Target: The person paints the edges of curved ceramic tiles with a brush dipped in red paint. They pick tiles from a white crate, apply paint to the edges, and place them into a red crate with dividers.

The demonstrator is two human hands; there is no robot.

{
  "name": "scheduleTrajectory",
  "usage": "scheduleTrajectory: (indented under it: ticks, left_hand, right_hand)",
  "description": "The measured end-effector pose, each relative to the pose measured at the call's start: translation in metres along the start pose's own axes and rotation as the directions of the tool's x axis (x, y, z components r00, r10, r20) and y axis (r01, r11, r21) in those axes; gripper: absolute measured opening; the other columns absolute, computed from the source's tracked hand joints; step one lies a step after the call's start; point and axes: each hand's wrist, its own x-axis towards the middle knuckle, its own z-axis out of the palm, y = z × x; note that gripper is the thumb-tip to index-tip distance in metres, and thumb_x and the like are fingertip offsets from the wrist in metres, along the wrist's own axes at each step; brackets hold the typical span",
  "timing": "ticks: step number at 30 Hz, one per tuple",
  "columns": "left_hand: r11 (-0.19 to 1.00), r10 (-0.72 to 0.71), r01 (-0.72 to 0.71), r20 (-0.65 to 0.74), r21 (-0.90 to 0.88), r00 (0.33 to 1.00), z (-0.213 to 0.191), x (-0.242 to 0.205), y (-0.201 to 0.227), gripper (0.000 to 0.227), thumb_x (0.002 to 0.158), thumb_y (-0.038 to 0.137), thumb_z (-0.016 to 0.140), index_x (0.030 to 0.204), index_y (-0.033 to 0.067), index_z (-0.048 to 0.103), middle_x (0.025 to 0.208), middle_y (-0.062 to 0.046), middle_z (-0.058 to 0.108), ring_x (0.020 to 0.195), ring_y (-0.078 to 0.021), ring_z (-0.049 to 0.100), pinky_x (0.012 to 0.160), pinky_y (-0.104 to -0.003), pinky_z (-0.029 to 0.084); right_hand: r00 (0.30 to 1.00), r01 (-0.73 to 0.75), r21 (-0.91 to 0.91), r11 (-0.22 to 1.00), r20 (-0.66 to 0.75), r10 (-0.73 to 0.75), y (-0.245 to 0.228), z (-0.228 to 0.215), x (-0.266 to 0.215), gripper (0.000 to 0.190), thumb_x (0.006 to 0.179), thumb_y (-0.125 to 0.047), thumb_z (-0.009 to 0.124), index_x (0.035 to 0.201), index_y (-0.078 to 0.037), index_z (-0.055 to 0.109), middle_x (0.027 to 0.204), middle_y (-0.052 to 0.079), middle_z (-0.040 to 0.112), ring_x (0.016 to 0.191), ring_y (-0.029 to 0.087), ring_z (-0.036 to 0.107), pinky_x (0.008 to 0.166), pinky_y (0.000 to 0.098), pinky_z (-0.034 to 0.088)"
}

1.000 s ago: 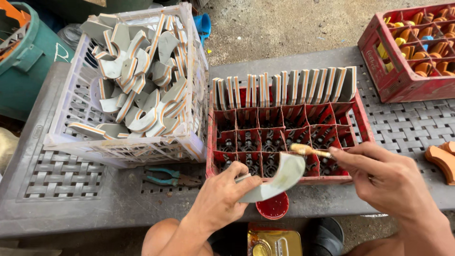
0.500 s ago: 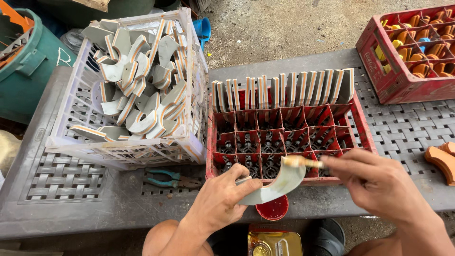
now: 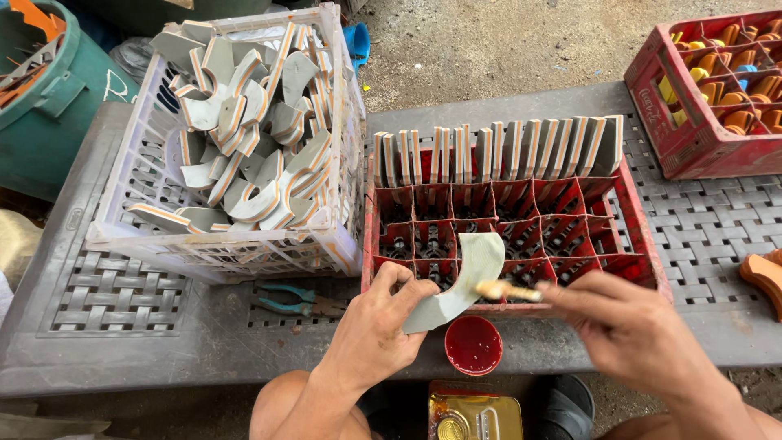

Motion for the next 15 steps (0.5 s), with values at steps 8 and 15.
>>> scheduleTrajectory:
  ticks: [8,15]
  left_hand:
    - [1.0,-0.006,0.006,0.002,0.013,1.0,0.0017,-0.0003,0.0046,0.046,0.073,0.004,0.079,0.115,0.0159,0.063,0.106,-0.01,0.059,0.079,-0.0352,0.07,0.065,-0.043,0.059]
    - [0.999,0.036,-0.036,0.026,0.014,0.999,0.0042,-0.0018,0.0011,0.049,0.071,0.002,0.077,0.117,0.0163,0.063,0.109,-0.011,0.059,0.081,-0.0357,0.07,0.067,-0.044,0.059]
  right_hand:
    - [0.998,-0.002,-0.038,0.999,-0.068,0.0,-0.0094,-0.0033,0.0001,0.03,0.076,-0.008,0.08,0.106,-0.016,0.079,0.083,0.002,0.073,0.065,0.015,0.067,0.053,0.0307,0.056]
    - [0.98,-0.003,-0.139,0.99,-0.198,-0.025,-0.0109,-0.0063,0.0052,0.039,0.082,0.001,0.072,0.118,-0.014,0.076,0.097,0.004,0.072,0.075,0.018,0.071,0.065,0.0325,0.057]
